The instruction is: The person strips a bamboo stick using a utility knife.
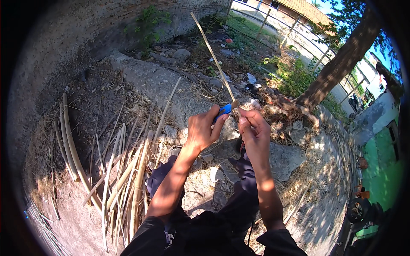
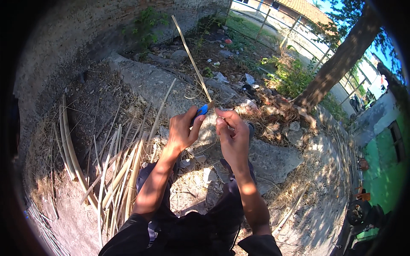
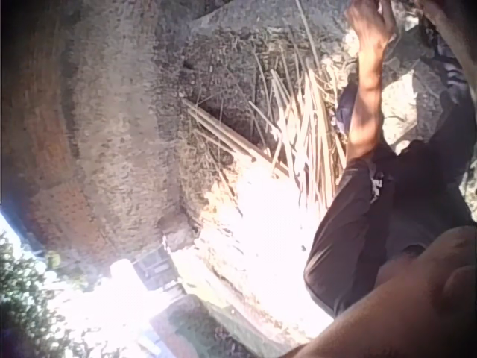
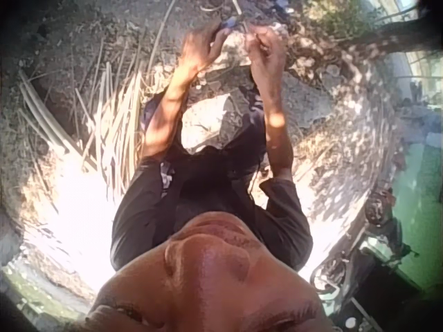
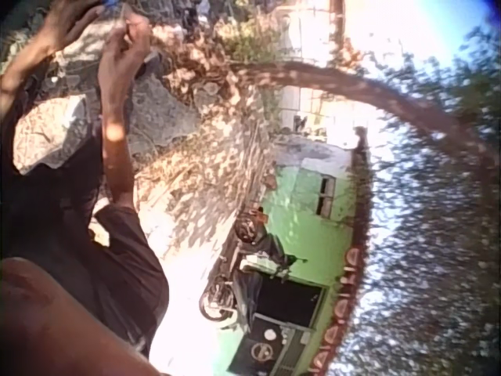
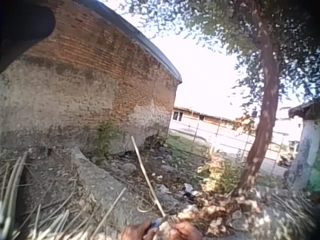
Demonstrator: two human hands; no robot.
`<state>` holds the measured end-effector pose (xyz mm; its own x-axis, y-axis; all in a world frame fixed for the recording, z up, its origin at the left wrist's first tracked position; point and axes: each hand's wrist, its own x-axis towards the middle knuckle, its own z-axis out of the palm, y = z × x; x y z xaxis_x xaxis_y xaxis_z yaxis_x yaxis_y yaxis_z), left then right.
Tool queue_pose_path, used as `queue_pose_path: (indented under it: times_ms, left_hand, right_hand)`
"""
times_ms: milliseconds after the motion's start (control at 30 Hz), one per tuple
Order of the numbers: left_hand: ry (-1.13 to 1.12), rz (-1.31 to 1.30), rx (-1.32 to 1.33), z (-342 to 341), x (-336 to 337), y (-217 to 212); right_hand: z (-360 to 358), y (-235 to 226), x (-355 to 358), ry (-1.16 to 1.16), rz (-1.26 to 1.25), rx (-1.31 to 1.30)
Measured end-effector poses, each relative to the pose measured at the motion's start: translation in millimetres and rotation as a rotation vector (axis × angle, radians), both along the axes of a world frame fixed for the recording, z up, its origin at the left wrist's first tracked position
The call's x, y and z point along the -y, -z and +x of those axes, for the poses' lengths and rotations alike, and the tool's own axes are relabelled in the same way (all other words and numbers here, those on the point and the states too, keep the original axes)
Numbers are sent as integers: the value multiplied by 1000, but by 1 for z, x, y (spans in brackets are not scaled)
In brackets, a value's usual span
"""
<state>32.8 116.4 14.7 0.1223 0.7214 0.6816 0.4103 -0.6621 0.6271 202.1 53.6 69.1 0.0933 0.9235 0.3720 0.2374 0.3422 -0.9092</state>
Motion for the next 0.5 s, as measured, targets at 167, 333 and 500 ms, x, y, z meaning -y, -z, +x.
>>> queue_pose_path:
  times_ms: [167,333,500]
  left_hand:
    - [-11,44,13,0,4,-1]
    - [-6,65,-21,3,5,4]
    - [3,61,-1,6,5,4]
  right_hand:
    - [-4,-1,12,42,68,37]
    - [0,3,22,34,56,-6]
    - [-1,10,24,55,49,-41]
